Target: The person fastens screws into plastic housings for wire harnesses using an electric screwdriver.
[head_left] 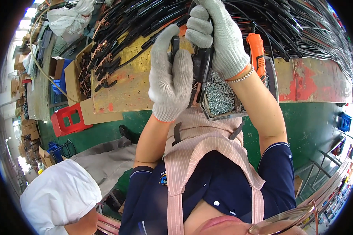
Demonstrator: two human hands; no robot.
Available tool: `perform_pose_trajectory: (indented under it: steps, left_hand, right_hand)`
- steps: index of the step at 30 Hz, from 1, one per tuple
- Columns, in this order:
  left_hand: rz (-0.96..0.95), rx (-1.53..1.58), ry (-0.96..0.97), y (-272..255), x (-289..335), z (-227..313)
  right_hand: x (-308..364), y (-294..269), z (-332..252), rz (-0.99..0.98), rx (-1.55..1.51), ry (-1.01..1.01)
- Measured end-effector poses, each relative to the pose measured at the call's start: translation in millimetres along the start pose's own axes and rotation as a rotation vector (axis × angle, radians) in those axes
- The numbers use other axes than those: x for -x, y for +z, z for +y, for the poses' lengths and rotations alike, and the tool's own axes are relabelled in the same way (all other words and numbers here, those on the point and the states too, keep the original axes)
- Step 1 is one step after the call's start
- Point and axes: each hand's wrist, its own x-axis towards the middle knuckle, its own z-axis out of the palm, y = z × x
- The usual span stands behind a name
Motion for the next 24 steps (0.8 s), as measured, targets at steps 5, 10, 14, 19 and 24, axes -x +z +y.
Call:
perform_pose_trajectory:
  steps: [5,10,14,19,24]
  left_hand:
    - [0.047,0.215,-0.245,-0.2,-17.9,18.5]
    - [-0.022,0.002,-0.196,6.5,-7.9,8.4]
    - [-0.003,0.052,0.075,-2.9,-13.8,17.6]
    - [-0.074,0.100,-0.132,15.5,4.9,1.2]
    - [-0.215,0.525,-0.504,-6.7,0.0,6.0]
  right_hand:
    - [-8.8,-16.0,4.1,-0.392,-0.077,0.058]
    - [-7.2,2.1,1.3,0.239,0.225,-0.044]
    - [-3.9,11.1,2.4,0.075,0.238,-0.088]
    - [-23.5,1.9,12.4,0.200,0.175,-0.259]
    - [-11.4,35.7,30.3,0.131,0.234,-0.197]
